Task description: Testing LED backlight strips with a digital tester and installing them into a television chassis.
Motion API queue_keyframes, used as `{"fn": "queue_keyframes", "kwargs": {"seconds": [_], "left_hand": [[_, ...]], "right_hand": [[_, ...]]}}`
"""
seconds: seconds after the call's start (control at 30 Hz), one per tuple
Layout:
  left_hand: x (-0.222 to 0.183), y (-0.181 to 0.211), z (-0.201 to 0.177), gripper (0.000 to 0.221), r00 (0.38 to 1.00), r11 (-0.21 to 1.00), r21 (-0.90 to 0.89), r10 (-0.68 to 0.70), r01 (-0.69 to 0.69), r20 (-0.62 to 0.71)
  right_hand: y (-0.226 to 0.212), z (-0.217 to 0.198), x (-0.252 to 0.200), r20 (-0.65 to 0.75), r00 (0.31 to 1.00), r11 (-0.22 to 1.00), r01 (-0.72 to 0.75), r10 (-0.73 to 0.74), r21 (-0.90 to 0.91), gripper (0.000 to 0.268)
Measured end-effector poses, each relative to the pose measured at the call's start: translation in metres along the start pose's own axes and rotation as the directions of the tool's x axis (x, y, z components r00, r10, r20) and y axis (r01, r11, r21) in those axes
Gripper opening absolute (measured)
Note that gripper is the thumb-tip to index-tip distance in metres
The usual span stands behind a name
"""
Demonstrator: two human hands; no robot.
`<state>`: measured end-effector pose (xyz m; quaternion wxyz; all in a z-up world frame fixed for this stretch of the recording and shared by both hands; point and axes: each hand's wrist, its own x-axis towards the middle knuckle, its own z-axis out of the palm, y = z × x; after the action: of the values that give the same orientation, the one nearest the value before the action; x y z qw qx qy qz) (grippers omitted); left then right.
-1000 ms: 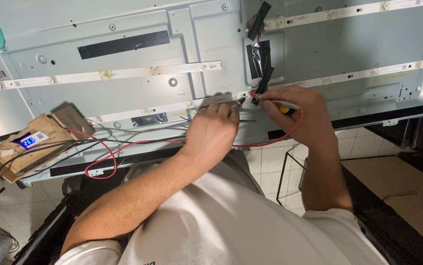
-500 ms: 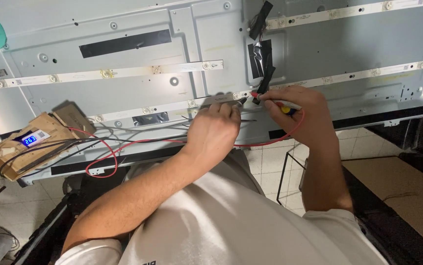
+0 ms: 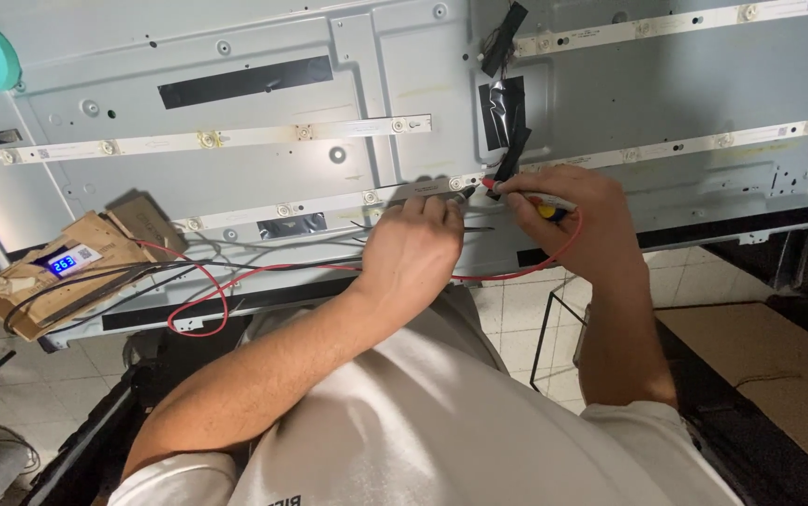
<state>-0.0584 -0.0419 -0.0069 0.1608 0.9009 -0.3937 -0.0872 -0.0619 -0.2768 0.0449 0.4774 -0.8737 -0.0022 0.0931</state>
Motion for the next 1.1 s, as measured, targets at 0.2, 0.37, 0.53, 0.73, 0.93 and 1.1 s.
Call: {"fn": "queue_keyframes", "kwargs": {"seconds": [0.2, 0.37, 0.53, 0.73, 0.93, 1.1], "left_hand": [[0.003, 0.001, -0.002, 0.025, 1.000, 1.000, 0.012, 0.008, -0.008, 0.011], [0.003, 0.000, -0.003, 0.024, 1.000, 1.000, 0.009, 0.003, -0.003, 0.030], [0.003, 0.000, -0.002, 0.022, 0.999, 1.000, 0.009, -0.001, 0.001, 0.047], [0.003, -0.001, -0.001, 0.021, 1.000, 1.000, 0.020, 0.000, 0.000, 0.005], [0.004, -0.001, -0.002, 0.018, 1.000, 1.000, 0.025, 0.006, -0.007, 0.028], [0.008, -0.002, -0.008, 0.019, 0.998, 1.000, 0.011, 0.009, -0.009, 0.054]], "right_hand": [[-0.001, -0.003, 0.001, 0.005, 1.000, 0.999, 0.014, -0.014, -0.035, 0.015], [0.002, -0.001, 0.002, -0.004, 1.000, 0.999, 0.024, -0.024, -0.028, 0.015], [0.002, -0.003, 0.005, 0.009, 1.000, 0.999, 0.023, -0.022, -0.024, 0.013], [0.005, -0.002, 0.004, 0.004, 1.000, 1.000, 0.028, -0.028, -0.014, 0.014], [-0.004, -0.003, 0.009, 0.026, 1.000, 0.999, 0.015, -0.014, -0.038, 0.013], [-0.003, -0.003, 0.009, 0.025, 1.000, 1.000, 0.006, -0.005, -0.024, 0.013]]}}
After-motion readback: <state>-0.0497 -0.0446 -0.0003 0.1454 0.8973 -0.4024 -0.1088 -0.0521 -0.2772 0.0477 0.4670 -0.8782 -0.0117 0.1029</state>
